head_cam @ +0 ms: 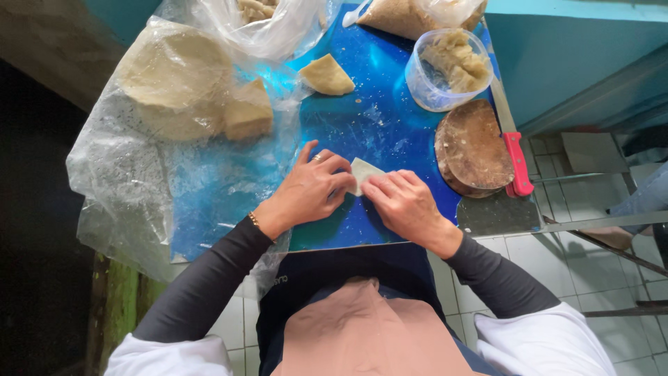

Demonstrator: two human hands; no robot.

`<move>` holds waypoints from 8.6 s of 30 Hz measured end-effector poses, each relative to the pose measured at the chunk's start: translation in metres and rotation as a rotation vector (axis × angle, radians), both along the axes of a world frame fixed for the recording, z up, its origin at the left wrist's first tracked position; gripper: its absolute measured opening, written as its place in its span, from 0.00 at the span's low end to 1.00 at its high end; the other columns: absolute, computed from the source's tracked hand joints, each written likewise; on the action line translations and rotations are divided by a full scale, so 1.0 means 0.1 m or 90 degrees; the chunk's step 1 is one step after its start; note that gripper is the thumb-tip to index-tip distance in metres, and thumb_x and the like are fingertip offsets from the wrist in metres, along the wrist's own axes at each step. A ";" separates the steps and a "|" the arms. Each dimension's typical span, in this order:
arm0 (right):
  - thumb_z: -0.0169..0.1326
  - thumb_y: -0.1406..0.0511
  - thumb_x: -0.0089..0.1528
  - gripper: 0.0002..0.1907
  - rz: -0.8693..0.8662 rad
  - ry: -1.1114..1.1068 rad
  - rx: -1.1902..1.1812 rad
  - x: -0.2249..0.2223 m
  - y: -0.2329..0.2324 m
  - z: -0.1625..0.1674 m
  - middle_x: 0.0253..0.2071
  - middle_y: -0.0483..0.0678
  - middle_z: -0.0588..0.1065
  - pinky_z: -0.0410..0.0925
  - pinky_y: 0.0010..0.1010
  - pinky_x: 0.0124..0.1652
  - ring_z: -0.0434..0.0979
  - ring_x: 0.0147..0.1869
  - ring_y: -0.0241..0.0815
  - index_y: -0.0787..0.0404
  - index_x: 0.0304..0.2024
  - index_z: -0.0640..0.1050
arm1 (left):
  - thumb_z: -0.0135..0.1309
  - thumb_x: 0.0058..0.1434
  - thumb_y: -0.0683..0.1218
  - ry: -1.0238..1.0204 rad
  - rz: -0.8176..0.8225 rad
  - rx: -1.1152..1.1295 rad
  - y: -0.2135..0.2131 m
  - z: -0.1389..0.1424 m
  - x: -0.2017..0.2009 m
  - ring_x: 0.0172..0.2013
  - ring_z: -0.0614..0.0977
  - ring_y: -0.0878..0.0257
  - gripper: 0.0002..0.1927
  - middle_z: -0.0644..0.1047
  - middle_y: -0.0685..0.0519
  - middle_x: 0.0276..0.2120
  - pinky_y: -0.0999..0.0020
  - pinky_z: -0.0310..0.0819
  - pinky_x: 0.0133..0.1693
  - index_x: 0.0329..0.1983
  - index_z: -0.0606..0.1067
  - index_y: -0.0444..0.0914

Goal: The person sits at a small blue table and folds filled pastries one at a time. They take a triangular dough wrapper, spoon filling from a plastic container onto it, then pinch and fold the wrapper closed with both hands, setting the finished piece aside.

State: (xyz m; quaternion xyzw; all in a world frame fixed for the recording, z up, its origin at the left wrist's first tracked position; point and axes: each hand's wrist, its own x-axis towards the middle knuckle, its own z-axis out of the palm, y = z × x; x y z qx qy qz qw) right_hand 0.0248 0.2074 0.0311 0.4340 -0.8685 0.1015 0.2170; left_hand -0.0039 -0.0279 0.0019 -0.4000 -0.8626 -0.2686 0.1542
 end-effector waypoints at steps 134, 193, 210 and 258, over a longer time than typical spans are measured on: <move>0.65 0.61 0.60 0.09 -0.147 0.050 0.257 -2.01 1.79 0.53 0.46 0.44 0.70 0.70 0.33 0.41 0.74 0.48 0.41 0.53 0.35 0.77 | 0.49 0.63 0.45 -0.204 0.332 0.095 1.75 -0.24 -2.59 0.32 0.84 0.40 0.08 0.81 0.38 0.28 0.48 0.78 0.35 0.36 0.74 0.34; 0.53 0.41 0.63 0.28 -0.025 0.038 0.105 -0.47 0.26 0.08 0.55 0.45 0.69 0.59 0.40 0.53 0.67 0.56 0.46 0.43 0.60 0.76 | 0.62 0.57 0.45 0.035 0.025 0.048 -0.02 -0.07 0.05 0.38 0.77 0.56 0.05 0.74 0.55 0.35 0.59 0.71 0.39 0.37 0.81 0.46; 0.64 0.54 0.63 0.19 -0.011 0.019 -0.062 -1.04 0.41 0.25 0.49 0.46 0.75 0.65 0.39 0.48 0.73 0.51 0.49 0.50 0.54 0.83 | 0.61 0.56 0.42 0.027 0.001 0.076 -0.06 -0.03 0.05 0.37 0.76 0.54 0.05 0.74 0.53 0.34 0.58 0.72 0.38 0.36 0.79 0.43; 0.58 0.67 0.69 0.06 -0.311 -0.139 -0.367 -3.80 1.76 0.21 0.29 0.43 0.78 0.68 0.25 0.33 0.75 0.31 0.29 0.61 0.41 0.86 | 0.60 0.55 0.39 -0.059 0.010 0.047 -0.03 0.11 -0.07 0.34 0.76 0.57 0.09 0.73 0.53 0.32 0.62 0.71 0.35 0.38 0.77 0.39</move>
